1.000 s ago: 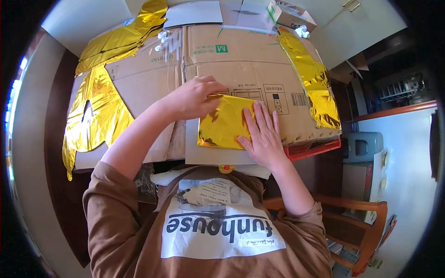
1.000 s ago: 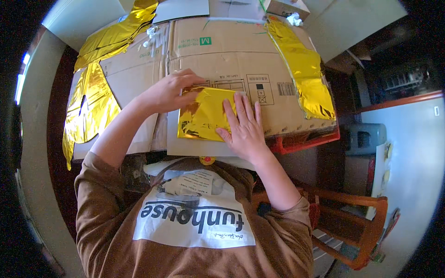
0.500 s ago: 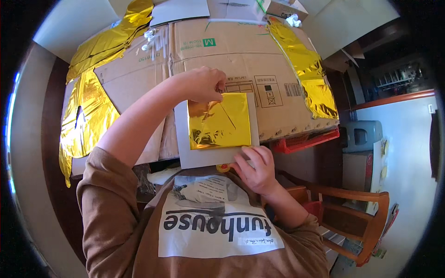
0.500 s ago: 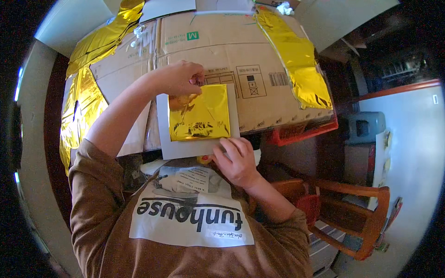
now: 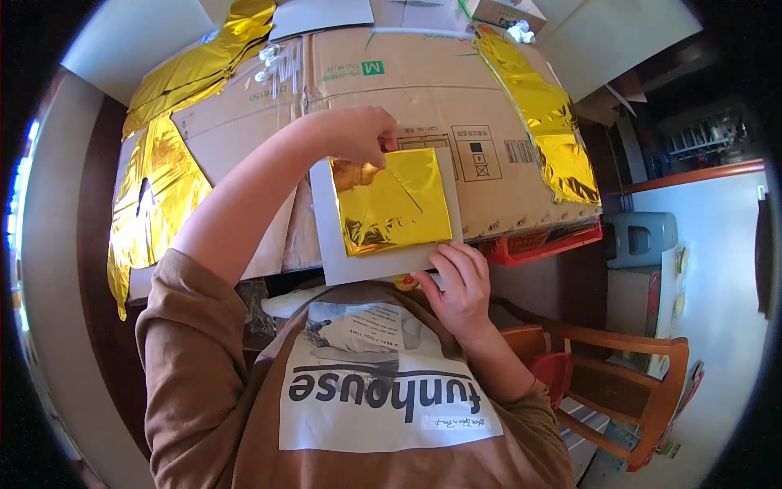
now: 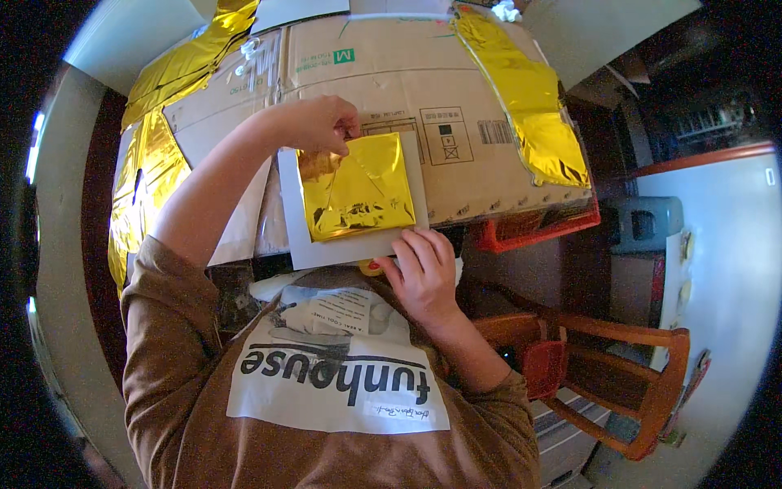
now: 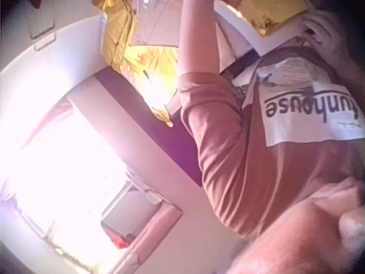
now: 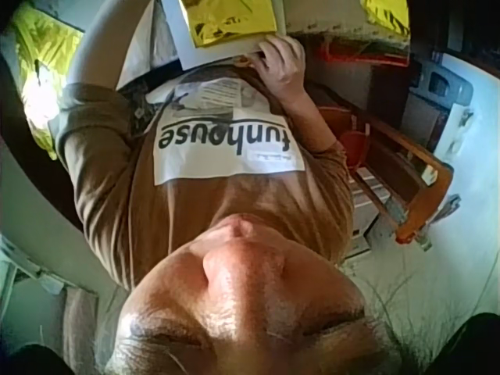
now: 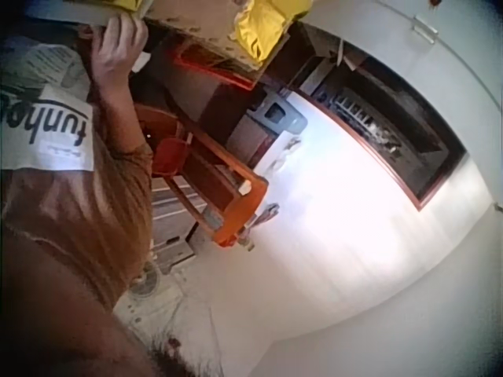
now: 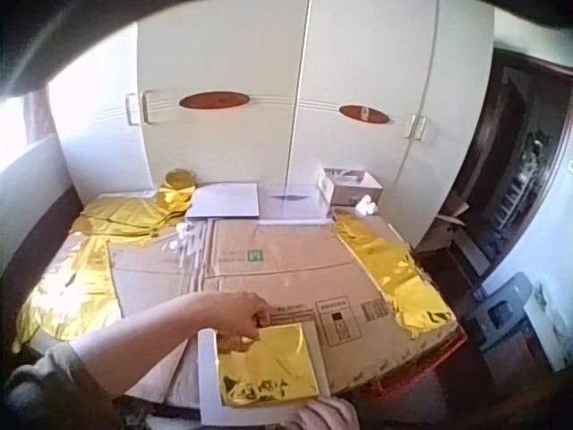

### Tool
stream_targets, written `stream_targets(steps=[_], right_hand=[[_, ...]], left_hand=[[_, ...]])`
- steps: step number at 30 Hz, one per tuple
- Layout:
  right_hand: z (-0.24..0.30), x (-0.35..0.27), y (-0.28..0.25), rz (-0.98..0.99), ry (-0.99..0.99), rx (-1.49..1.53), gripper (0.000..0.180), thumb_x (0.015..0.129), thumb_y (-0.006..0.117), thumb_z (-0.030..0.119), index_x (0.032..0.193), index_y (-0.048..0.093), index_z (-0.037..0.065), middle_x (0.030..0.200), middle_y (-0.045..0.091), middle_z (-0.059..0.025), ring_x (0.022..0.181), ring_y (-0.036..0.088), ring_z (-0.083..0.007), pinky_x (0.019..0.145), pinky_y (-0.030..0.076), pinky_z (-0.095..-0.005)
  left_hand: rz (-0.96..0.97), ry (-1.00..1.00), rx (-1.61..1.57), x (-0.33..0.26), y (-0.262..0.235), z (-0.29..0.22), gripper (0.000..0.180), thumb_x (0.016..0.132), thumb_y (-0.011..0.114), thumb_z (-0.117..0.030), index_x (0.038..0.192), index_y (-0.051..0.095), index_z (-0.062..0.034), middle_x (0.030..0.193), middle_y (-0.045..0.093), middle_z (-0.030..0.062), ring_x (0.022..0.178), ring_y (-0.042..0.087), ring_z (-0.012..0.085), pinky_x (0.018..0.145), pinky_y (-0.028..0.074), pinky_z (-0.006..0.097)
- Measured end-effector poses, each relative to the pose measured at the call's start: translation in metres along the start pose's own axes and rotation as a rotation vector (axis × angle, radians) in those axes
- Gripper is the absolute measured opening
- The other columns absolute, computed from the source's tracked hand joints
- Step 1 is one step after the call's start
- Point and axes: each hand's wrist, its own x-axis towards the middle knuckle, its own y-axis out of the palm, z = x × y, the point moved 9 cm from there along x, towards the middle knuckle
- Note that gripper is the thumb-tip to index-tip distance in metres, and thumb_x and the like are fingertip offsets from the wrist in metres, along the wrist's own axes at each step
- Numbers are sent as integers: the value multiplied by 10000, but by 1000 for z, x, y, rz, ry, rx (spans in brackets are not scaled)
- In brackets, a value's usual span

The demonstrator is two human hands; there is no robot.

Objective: Folding and flattening gold foil balloons onto cardboard inserts for packaging.

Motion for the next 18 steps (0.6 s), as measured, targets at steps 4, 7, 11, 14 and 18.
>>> stream_targets(steps=[4, 7, 11, 14, 18], right_hand=[[-3, 0, -1, -1, 11, 33, 418, 699, 867, 141, 1035, 660, 6, 1093, 629, -129, 1075, 588, -339, 931, 486, -464], [-5, 1, 0, 6, 26, 63, 442, 689, 875, 139, 1049, 655, 8, 1105, 623, -131, 1084, 584, -341, 943, 478, -464], [-14, -4, 1, -3, 60, 75, 506, 695, 880, 168, 1116, 644, 14, 1149, 607, -142, 1123, 569, -346, 975, 458, -473], [-10, 5, -6, -38, 38, -5, 560, 757, 848, 242, 1218, 629, 12, 1250, 589, -161, 1210, 542, -366, 1036, 426, -486], [-12, 10, 5, 125, -34, -93, 595, 857, 765, 346, 1323, 606, 12, 1408, 552, -174, 1339, 488, -377, 1126, 355, -511]], left_hand=[[77, -21, -63, 5, 2, 3, 382, 747, 818, -177, 1065, 700, 0, 930, 716, 105, 836, 668, 211, 767, 539, 338], [88, -116, -209, 4, 6, 11, 369, 767, 819, -143, 1078, 692, 12, 924, 726, 90, 828, 673, 186, 752, 542, 326], [84, -45, -212, 4, 14, 5, 375, 774, 817, -116, 1100, 683, 13, 935, 734, 88, 828, 678, 174, 749, 548, 318], [86, -49, -233, 4, 15, 7, 390, 771, 816, -110, 1115, 678, 12, 939, 736, 91, 833, 679, 175, 756, 549, 320], [86, -26, -193, 5, 13, 5, 385, 779, 809, -121, 1120, 679, 4, 943, 736, 91, 830, 679, 169, 752, 549, 318]])
